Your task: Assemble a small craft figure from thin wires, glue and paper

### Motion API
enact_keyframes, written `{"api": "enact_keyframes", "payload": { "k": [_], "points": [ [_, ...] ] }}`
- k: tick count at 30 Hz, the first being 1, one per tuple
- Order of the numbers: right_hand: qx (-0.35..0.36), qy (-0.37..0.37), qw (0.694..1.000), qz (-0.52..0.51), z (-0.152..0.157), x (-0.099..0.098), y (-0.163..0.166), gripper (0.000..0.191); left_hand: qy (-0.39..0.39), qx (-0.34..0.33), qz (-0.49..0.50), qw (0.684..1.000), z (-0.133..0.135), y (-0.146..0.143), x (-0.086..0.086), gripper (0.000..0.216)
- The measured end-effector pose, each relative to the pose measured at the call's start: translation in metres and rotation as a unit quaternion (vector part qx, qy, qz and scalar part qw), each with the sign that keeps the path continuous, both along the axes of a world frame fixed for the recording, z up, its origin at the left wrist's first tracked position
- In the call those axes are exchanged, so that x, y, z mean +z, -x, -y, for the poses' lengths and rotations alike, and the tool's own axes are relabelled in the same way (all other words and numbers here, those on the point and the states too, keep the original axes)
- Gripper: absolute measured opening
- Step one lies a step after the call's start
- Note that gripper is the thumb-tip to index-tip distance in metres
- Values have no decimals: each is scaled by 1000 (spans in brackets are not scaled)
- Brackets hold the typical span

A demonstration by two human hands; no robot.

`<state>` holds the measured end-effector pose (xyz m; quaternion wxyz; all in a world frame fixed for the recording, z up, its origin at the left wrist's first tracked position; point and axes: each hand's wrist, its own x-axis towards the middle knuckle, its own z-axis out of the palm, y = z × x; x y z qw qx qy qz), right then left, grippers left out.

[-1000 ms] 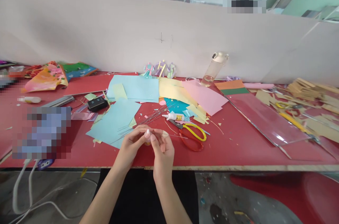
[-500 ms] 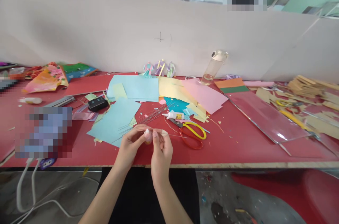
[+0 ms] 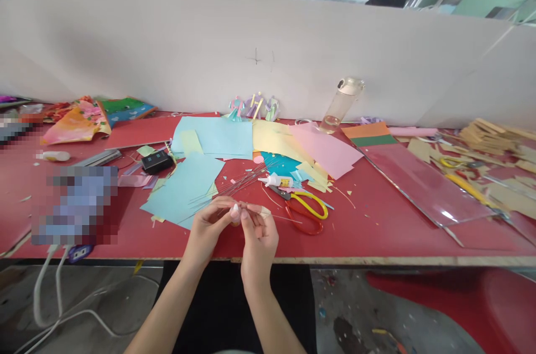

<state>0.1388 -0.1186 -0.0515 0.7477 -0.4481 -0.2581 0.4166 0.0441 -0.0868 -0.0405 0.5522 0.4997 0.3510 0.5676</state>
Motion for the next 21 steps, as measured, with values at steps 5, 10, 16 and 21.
{"api": "enact_keyframes", "payload": {
  "k": [5, 10, 16, 21],
  "points": [
    [-5, 2, 1000, -26, 0, 1, 3, 22, 14, 1, 8, 1000, 1, 0, -1, 7],
    [-13, 22, 999, -32, -1, 3, 6, 23, 32, -9, 25, 999, 0, 0, -2, 10],
    [-14, 29, 999, -14, -3, 3, 5, 23, 53, -15, 44, 997, 2, 0, 1, 13],
    [-13, 29, 999, -4, -1, 5, 4, 24, 75, -19, 60, 995, 6, 3, 3, 13]
  ]
}}
